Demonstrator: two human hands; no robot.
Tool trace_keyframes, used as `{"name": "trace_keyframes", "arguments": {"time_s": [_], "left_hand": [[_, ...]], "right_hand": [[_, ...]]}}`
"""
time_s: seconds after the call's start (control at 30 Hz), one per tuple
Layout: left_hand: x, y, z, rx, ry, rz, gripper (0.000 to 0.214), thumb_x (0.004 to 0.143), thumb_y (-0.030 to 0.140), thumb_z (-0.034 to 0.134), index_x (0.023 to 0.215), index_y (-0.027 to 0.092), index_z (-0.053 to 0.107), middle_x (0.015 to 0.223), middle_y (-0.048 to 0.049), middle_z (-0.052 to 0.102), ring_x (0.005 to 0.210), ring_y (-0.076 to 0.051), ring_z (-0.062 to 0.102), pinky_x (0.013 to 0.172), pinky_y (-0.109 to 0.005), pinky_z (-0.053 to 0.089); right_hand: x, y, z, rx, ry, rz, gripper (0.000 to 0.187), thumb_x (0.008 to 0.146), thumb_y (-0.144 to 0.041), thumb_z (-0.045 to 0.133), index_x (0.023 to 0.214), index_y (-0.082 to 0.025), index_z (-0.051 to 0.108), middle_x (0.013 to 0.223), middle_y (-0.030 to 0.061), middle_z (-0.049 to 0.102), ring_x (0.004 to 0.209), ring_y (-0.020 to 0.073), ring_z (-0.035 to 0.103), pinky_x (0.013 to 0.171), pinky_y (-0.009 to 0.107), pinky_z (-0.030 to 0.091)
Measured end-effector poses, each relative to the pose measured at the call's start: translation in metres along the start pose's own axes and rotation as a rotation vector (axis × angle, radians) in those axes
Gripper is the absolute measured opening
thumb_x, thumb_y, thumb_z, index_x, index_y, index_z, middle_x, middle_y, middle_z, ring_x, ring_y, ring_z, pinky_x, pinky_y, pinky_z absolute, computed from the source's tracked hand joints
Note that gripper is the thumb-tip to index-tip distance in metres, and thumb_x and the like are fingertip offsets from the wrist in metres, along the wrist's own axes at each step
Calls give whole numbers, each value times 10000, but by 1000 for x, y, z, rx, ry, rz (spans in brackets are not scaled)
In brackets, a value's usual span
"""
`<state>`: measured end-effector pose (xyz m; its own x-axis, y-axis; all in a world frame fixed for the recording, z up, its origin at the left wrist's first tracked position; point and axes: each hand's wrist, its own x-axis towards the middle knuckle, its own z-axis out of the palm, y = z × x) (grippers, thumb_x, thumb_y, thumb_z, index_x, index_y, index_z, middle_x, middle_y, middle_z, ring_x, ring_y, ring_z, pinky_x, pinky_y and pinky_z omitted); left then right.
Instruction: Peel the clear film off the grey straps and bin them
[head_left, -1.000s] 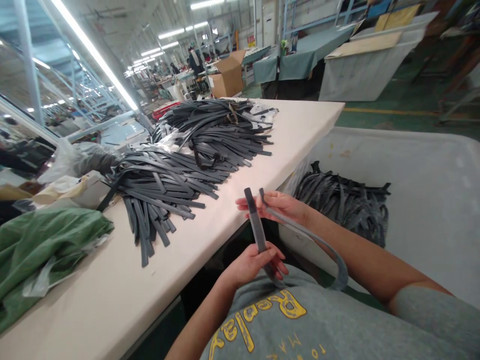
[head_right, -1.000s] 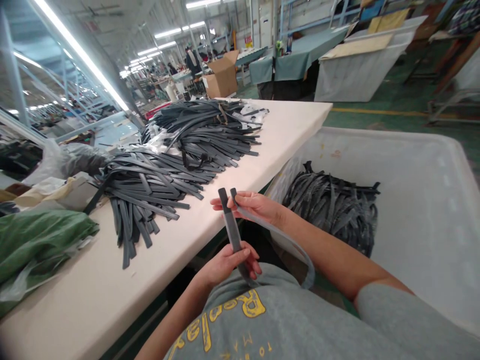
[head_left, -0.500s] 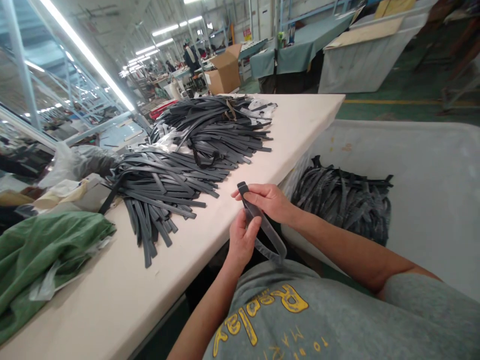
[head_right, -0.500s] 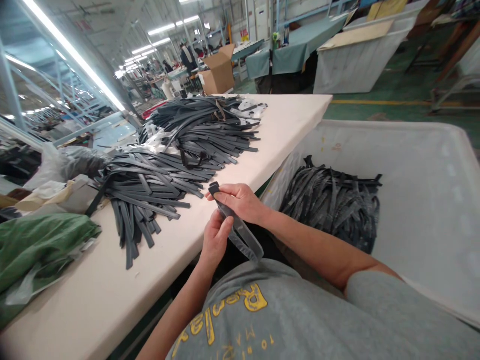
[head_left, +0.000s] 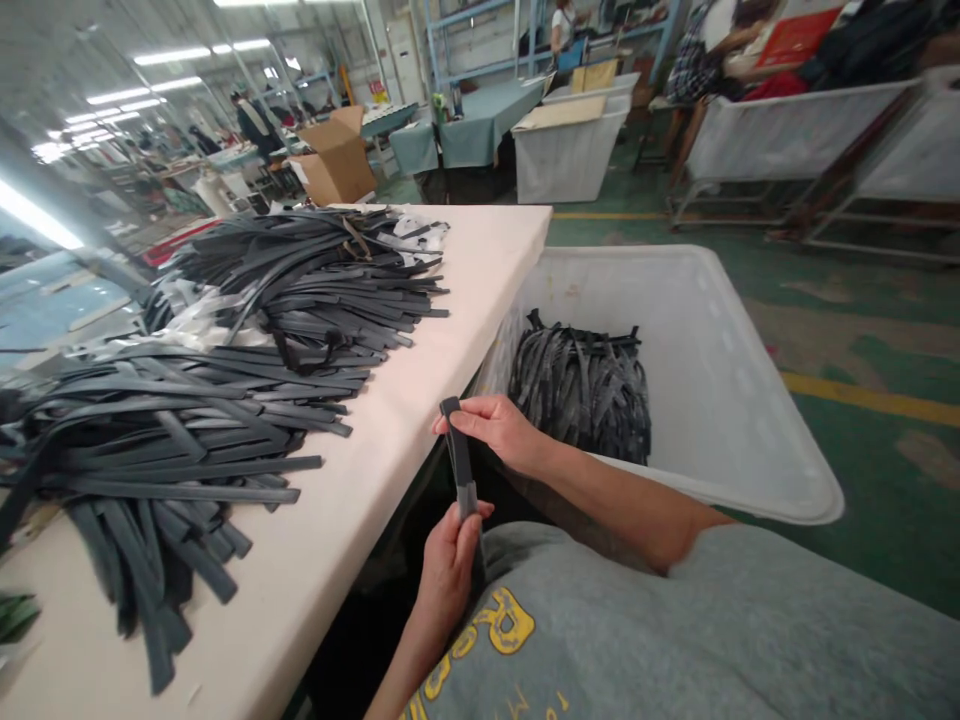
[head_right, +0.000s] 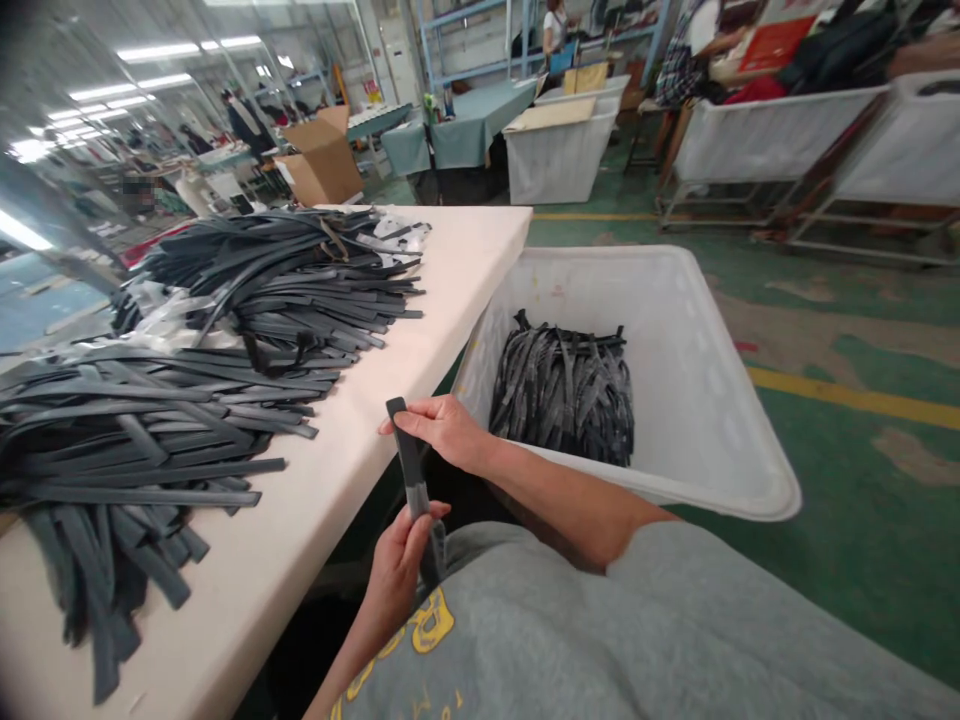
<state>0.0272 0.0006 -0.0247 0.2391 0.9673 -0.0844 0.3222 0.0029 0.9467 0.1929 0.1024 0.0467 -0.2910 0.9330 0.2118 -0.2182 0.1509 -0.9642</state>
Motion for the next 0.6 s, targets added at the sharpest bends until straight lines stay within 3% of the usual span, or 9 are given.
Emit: {"name": "trace_keyframes", "arguments": {"time_s": [0.17,0.27,0.37,0.43,0.5,0.6], "left_hand": [[-6,-29,-6,-70,80,-75,444,912,487,499,1249,216,599,1260,-108,646,1145,-253,610,1003,-400,457],[-9,-45,-11,-135,134,-139,489,890,537,519,1254,218,589,1297,-126,624,1146,-258,624,1011,-412,469],[-13,-57,-15,-213,146,-214,556,838,586,575,1253,215,581,1298,-143,623,1124,-273,644,997,-425,490],[-16,-64,-18,-249,155,-247,593,809,603,608,1256,215,579,1295,-149,626,1124,-283,647,1003,-433,490],[-19,-70,-20,-263,166,-261,616,794,605,629,1272,221,571,1299,-145,627,1135,-287,644,1014,-434,484],[-24,-80,-20,-275,208,-275,627,776,607,652,1269,228,572,1279,-130,642,1129,-287,647,1002,-420,496]], "right_hand": [[10,-14,-54,-299,244,-138,346,894,-490,592,886,-197,775,799,31,730,810,193,664,822,335,500],[41,-24,-107,-571,423,-312,312,921,-442,556,925,-210,764,924,32,753,923,212,677,903,359,494],[77,-18,-162,-818,540,-404,295,946,-384,504,981,-219,747,1208,49,694,1161,223,602,1042,391,430],[95,-4,-188,-1018,537,-297,291,954,-322,478,1030,-211,735,1409,67,561,1329,239,468,1134,429,335],[101,19,-199,-1158,470,-131,266,941,-274,504,1054,-183,727,1492,105,463,1403,280,365,1171,486,264],[85,60,-192,-1196,282,23,210,915,-274,606,1060,-158,705,1383,148,548,1298,309,481,1099,535,359]]}}
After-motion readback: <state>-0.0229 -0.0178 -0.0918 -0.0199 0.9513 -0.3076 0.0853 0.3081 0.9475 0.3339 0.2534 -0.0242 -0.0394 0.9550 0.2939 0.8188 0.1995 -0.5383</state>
